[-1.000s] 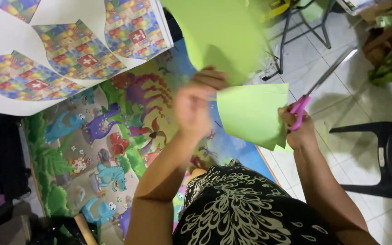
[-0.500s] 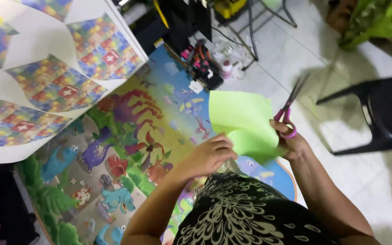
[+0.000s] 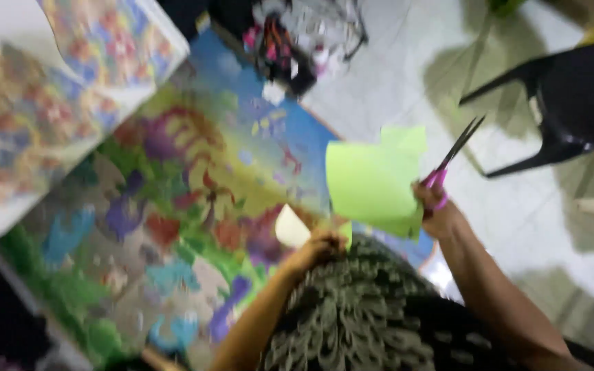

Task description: The person uses pink scissors to cut a large sheet of printed paper from a roll, then cuts a separate sheet of light green paper into smaller pieces. The person folds the green paper and continues cutting it into strips.

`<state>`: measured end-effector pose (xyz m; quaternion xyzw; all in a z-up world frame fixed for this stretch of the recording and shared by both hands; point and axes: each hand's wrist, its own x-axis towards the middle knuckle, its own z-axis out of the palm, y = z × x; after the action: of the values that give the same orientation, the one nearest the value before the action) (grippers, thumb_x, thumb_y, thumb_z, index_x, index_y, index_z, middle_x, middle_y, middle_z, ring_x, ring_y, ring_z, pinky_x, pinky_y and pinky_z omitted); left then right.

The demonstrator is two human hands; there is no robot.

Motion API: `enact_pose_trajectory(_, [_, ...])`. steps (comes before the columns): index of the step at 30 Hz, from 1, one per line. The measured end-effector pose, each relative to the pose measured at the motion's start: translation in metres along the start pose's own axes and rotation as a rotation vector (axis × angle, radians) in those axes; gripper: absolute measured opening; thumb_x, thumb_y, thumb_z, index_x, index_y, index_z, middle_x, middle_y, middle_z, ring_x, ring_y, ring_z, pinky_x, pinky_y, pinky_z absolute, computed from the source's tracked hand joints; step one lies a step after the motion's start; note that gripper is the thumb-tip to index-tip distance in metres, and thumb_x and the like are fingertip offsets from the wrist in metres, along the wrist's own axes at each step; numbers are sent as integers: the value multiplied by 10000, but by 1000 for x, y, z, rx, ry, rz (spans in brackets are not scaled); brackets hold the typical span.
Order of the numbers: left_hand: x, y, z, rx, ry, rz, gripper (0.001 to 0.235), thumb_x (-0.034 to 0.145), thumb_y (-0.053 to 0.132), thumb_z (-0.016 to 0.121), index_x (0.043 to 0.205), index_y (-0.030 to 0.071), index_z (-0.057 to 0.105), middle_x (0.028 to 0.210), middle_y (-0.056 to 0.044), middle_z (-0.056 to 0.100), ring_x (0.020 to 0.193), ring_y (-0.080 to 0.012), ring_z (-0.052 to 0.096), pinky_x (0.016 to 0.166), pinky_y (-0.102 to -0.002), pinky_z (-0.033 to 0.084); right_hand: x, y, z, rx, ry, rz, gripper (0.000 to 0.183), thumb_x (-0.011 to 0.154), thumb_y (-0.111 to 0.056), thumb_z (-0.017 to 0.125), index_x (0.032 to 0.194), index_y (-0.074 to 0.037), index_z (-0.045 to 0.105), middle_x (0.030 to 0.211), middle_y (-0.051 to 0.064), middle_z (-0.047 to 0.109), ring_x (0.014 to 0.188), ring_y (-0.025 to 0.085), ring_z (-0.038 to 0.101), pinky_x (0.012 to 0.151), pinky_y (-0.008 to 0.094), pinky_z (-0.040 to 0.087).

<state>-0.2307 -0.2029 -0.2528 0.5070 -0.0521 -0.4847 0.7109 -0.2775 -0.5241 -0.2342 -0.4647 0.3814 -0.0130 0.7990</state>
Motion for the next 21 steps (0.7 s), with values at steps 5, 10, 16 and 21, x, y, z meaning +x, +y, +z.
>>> enact_pose_trajectory(5, [-6,13,0,141,-96,-94,458,733,-152,556,1172,-27,597,1174,-160,600,978,-234,613,902,-360,500,-11,-5,-10,6,132,30,282,857,-216,702,1020,-104,500,792,55,581,786,183,621,802,314,507])
enact_pose_trajectory(10, [11,24,7,416,-99,-201,383,761,-14,701,1135,50,655,1234,-182,594,978,-253,657,861,-340,543,2,-24,-22,43,177,-99,360,851,-216,747,987,26,518,792,99,565,783,202,588,842,377,491])
enact_pose_trajectory(16, [66,42,23,1020,14,-231,276,692,305,756,964,270,726,898,58,719,917,-165,689,831,-326,541,-3,-96,8,128,211,-263,234,824,-87,748,859,-21,526,748,44,538,732,185,631,824,362,511])
enact_pose_trajectory(21, [181,60,-11,944,496,25,166,749,176,671,893,235,731,861,31,726,914,-194,685,817,-328,534,46,-128,-24,36,242,-322,230,796,-24,760,848,-38,537,738,33,517,727,158,581,821,346,464])
